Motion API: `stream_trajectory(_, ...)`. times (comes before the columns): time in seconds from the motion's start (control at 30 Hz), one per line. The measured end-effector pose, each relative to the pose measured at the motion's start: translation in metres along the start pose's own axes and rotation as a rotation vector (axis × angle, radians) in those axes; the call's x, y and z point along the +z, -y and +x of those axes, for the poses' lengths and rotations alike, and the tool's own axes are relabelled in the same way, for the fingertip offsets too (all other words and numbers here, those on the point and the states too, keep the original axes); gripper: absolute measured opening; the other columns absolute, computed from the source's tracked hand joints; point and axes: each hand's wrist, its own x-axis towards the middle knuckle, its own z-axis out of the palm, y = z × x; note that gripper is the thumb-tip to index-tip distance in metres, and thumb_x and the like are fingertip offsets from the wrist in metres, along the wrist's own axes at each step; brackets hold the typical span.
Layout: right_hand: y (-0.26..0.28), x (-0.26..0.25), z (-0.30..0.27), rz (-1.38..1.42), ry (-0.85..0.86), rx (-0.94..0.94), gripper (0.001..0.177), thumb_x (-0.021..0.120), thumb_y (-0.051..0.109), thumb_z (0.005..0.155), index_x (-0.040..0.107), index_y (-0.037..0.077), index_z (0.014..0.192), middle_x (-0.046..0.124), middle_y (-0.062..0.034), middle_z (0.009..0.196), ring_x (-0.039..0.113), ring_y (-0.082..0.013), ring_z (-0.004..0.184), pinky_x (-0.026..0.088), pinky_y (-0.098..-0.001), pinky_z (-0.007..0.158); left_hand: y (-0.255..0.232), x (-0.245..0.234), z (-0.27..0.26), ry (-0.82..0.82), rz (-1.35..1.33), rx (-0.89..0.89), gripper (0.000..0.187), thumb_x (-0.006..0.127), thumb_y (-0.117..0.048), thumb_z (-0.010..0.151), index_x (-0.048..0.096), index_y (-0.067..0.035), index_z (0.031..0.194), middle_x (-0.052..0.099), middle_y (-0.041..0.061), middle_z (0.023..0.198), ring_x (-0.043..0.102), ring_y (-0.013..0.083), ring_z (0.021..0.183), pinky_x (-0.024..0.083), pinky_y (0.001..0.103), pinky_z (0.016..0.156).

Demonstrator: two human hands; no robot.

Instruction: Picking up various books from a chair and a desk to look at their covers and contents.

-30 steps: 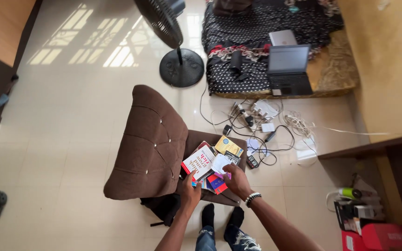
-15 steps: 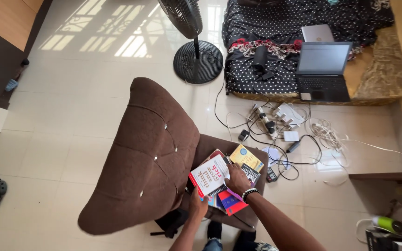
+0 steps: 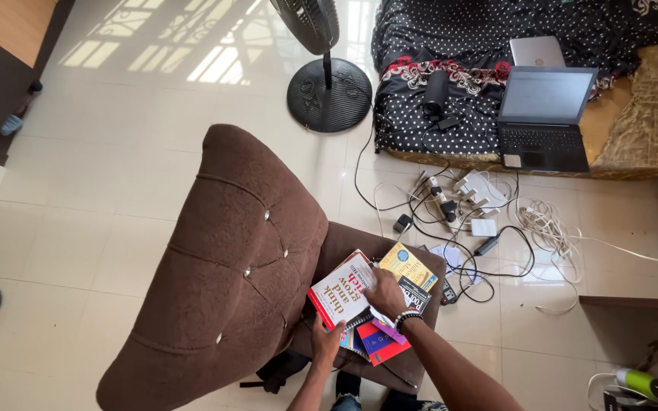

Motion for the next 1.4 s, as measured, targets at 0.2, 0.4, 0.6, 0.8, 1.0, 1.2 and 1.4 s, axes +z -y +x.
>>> stream_trajectory(0.2,-0.003,-0.021,-0.006,0.117,-0.197,-0.098,0.048,0.061,0.020,0.088,0.062,-0.001,0.131,0.066,-0.0234,0.130,0.061,-0.0397,0.122,0.049,-0.0441,0.107,-0.069,0.006,-0.035,0.067,-0.151,-0.030,0.048,0.072,-0.006,0.086,0.059,0.003,0.132,0.075,0.012,0.116,0.070,0.0200,0.101,0.054,0.034,0.088)
stream_trajectory(0.4,-0.003,-0.048,-0.021,0.170,-0.260,-0.106,0.048,0.073,0.021,0.082,0.068,0.000,0.124,0.068,-0.0213,0.128,0.063,-0.0371,0.121,0.047,-0.0414,0.107,-0.101,0.005,-0.051,0.038,-0.180,-0.020,0.055,0.070,-0.003,0.087,0.056,0.001,0.140,0.074,0.012,0.119,0.069,0.0182,0.102,0.052,0.032,0.091)
stream_trajectory(0.6,0.006,-0.061,-0.051,0.298,-0.172,0.044,0.053,0.077,0.024,0.080,0.066,0.002,0.128,0.071,-0.0191,0.123,0.070,-0.0317,0.115,0.053,-0.0372,0.100,-0.102,-0.005,-0.039,-0.037,-0.058,0.297,0.054,0.067,0.006,0.088,0.056,0.006,0.140,0.073,0.017,0.114,0.070,0.0211,0.100,0.055,0.032,0.088)
stream_trajectory(0.8,0.009,-0.055,-0.085,0.687,-0.179,-0.005,0.051,0.072,0.014,0.086,0.060,0.000,0.133,0.079,-0.0169,0.110,0.078,-0.0240,0.098,0.062,-0.0348,0.082,-0.157,-0.010,-0.045,-0.162,-0.133,0.389,0.054,0.067,0.008,0.085,0.058,0.005,0.138,0.069,0.014,0.128,0.070,0.0182,0.104,0.056,0.030,0.088)
stream_trajectory(1.0,0.064,-0.115,-0.151,0.843,-0.341,0.085,0.045,0.071,0.009,0.085,0.066,-0.003,0.128,0.080,-0.0140,0.109,0.077,-0.0197,0.091,0.060,-0.0308,0.074,-0.207,0.000,-0.047,-0.103,-0.264,0.353,0.046,0.063,0.008,0.089,0.066,0.004,0.134,0.074,0.013,0.121,0.069,0.0175,0.093,0.057,0.029,0.076)
stream_trajectory(1.2,0.043,-0.134,-0.188,0.917,-0.521,0.063,0.051,0.075,0.012,0.084,0.060,-0.002,0.131,0.074,-0.0102,0.113,0.075,-0.0185,0.095,0.061,-0.0320,0.074,-0.304,0.013,-0.102,-0.010,-0.465,0.092,0.037,0.058,0.003,0.094,0.070,-0.002,0.128,0.074,0.010,0.108,0.068,0.0154,0.080,0.057,0.029,0.059)
stream_trajectory(1.4,0.047,-0.184,-0.246,1.134,-0.252,0.197,0.051,0.066,0.032,0.091,0.055,0.006,0.133,0.076,-0.0103,0.103,0.076,-0.0220,0.085,0.059,-0.0359,0.079,-0.311,0.037,-0.101,0.133,-0.401,0.089,0.027,0.061,-0.006,0.097,0.073,-0.003,0.122,0.075,0.008,0.101,0.069,0.0145,0.076,0.055,0.030,0.056)
